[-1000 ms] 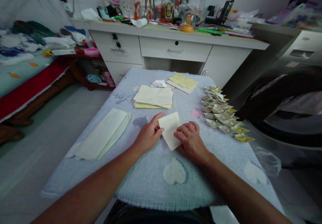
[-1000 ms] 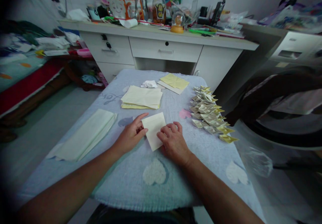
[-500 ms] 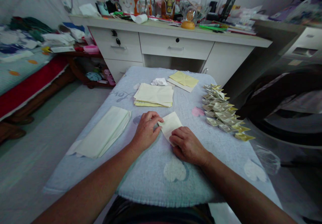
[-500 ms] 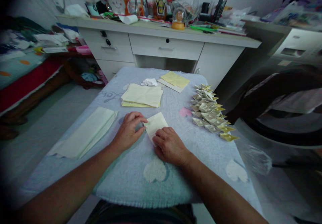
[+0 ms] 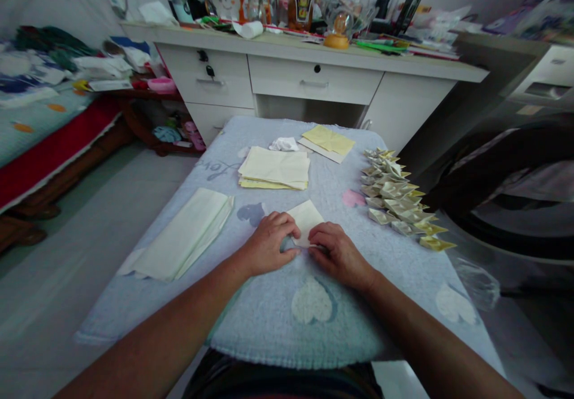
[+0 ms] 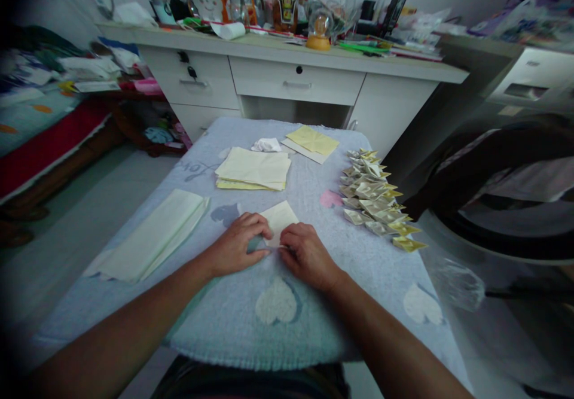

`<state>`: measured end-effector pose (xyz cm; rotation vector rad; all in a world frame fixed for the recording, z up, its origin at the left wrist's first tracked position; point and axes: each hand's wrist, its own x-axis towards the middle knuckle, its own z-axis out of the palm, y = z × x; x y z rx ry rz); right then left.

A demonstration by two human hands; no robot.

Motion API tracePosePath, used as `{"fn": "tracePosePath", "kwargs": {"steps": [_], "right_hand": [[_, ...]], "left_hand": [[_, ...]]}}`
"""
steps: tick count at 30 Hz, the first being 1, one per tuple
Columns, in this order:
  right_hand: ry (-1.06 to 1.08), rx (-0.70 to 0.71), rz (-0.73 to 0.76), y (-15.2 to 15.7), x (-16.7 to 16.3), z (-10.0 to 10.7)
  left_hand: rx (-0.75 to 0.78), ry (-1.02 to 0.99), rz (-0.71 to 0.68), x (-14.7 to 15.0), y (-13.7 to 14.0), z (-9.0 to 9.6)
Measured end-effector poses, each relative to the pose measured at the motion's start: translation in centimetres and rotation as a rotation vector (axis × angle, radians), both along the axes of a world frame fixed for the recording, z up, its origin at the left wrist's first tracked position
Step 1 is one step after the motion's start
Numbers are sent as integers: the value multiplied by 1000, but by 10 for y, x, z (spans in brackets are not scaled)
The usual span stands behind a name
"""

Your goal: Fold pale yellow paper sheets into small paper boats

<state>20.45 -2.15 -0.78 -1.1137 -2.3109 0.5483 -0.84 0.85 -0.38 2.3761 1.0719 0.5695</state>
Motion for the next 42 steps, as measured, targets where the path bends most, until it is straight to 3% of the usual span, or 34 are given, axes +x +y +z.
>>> {"fn": "tracePosePath", "kwargs": {"steps": [7,15,27,42], "right_hand": [[13,-27,-156,2,4,0],[18,-71,-231,3,4,3],[-44,-36,-444,4,-3,-2],[-86,-10,-509,7,-4,-7]], "left_hand": [[-25,26,12,0,2,1],[8,-2,16,0,3,-4],[59,60,96,9,-2,-2],[30,30,114,7,0,-7]]}}
